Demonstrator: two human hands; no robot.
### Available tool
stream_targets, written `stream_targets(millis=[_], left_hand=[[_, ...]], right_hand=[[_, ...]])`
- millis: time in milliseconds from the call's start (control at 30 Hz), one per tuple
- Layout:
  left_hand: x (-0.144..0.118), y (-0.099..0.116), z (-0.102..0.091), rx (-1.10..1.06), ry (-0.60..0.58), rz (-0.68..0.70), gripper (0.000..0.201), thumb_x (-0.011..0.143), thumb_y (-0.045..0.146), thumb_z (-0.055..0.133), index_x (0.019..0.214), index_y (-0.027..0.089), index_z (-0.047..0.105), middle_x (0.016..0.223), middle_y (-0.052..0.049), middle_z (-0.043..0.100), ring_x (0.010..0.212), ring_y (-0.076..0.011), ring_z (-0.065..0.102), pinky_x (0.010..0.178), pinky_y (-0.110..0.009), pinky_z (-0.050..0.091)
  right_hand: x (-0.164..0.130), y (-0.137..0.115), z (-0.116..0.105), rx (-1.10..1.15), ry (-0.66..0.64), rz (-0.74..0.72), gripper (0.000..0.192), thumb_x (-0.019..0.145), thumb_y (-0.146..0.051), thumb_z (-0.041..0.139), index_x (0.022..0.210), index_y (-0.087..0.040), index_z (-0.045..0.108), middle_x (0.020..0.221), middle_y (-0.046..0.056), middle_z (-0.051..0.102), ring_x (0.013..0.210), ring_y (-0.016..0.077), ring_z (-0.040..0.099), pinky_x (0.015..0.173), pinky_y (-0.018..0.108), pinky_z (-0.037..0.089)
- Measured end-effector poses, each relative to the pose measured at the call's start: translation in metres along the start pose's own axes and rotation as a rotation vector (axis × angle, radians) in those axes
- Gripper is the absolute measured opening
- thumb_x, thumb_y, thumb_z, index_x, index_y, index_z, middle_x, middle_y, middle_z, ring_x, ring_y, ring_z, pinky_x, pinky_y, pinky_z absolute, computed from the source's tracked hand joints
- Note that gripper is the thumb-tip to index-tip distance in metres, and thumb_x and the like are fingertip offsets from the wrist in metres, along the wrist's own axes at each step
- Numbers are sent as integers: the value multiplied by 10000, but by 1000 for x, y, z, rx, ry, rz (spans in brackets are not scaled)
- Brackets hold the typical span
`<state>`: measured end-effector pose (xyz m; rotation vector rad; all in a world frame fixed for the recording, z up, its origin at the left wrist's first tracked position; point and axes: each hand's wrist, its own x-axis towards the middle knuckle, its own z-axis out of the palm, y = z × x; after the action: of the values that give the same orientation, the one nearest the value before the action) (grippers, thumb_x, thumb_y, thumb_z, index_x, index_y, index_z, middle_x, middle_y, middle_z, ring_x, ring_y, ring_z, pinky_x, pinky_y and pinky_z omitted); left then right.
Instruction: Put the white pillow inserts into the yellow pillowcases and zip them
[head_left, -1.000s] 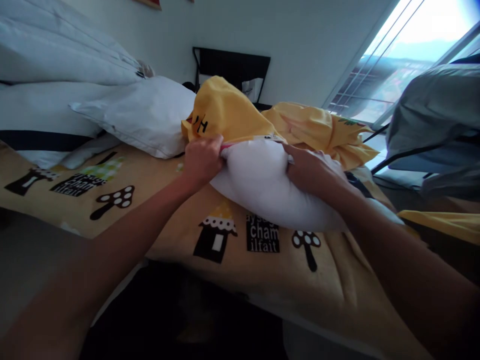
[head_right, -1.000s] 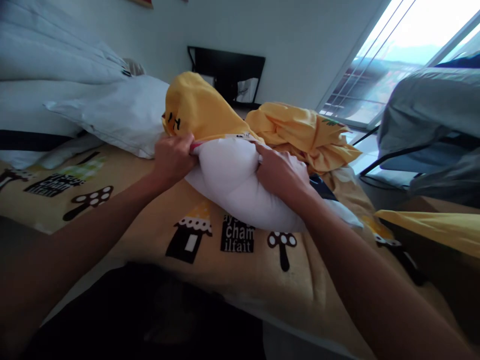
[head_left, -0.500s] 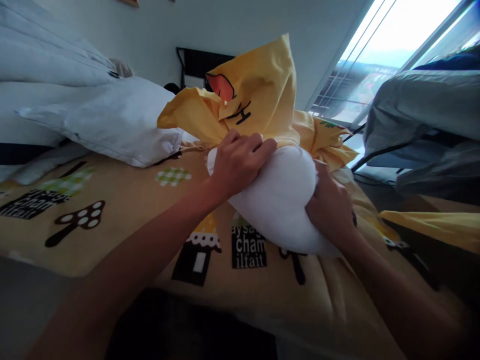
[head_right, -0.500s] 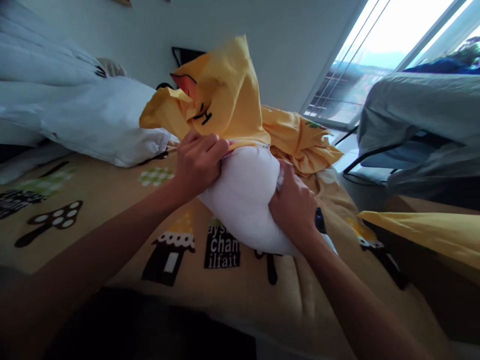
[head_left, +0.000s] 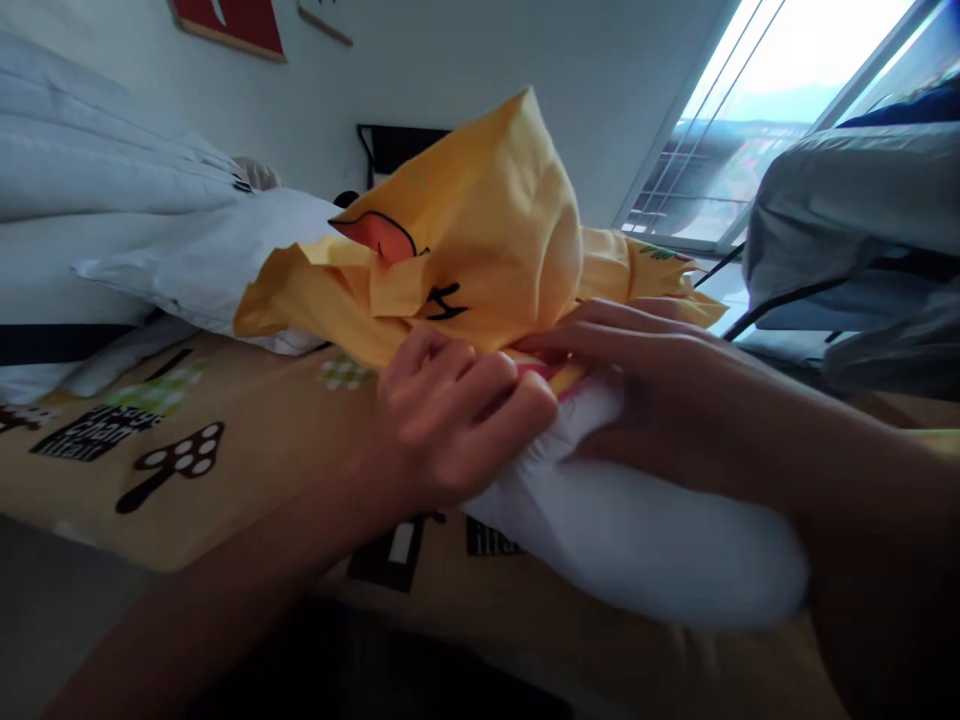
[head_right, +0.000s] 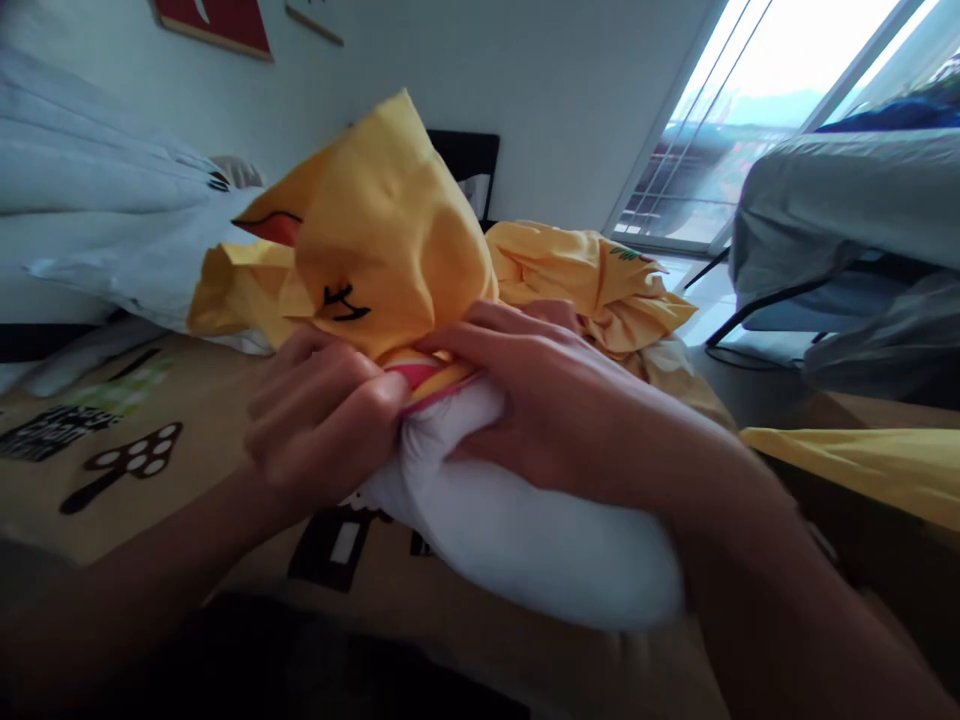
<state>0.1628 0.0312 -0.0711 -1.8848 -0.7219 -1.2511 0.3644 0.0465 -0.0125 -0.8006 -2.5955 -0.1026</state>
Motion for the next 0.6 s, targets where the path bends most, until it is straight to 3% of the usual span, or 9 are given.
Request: stream_targets(millis=[100,200,333,433,500,600], left_hand=[[-6,-9,2,66,-93,-24,91,881,155,522,831,216,475,671,19,508,664,-147,502,651,-328,390],[-7,-20,-2,34,-200,-96,57,864,252,539,881,200,522,817,-30,589,821,-196,537,742,-365,410],[-2,-36,-23,-212,-536,-266,211,783,276,569,972,182,568,1002,-65,591,992,-241,501,855,-409,397],[0,-41,-33,-279,-712,-258,272,759,216,563,1028,177,555,1070,-66,581,1042,-238,500,903,-410,387],[-4,-40,-28,-211,-712,-211,268,780,158,525,1047,164,545,1075,-77,596,1035,-235,522,893,-407,384],[-16,-39,-5,23,-506,-104,148,847,104,449,928,147,566,935,-79,639,901,-217,561,805,-381,383]], right_hand=[[12,4,12,-10,45,85,336,729,-229,587,1064,-251,610,997,11,653,878,199,603,744,324,447],[6,10,16,-79,153,146,235,694,-200,558,927,-219,583,869,21,638,781,182,579,677,298,414],[-7,18,16,-117,302,203,118,711,-255,553,823,-223,530,803,25,615,732,176,561,654,295,406],[-9,18,18,-133,331,224,123,708,-255,563,823,-228,530,828,30,621,760,182,573,666,295,411],[-7,15,20,-146,338,246,132,706,-252,576,830,-234,533,843,30,627,784,186,583,678,296,412],[-3,9,26,-160,356,283,133,702,-247,590,817,-237,523,839,24,629,805,193,590,687,297,402]])
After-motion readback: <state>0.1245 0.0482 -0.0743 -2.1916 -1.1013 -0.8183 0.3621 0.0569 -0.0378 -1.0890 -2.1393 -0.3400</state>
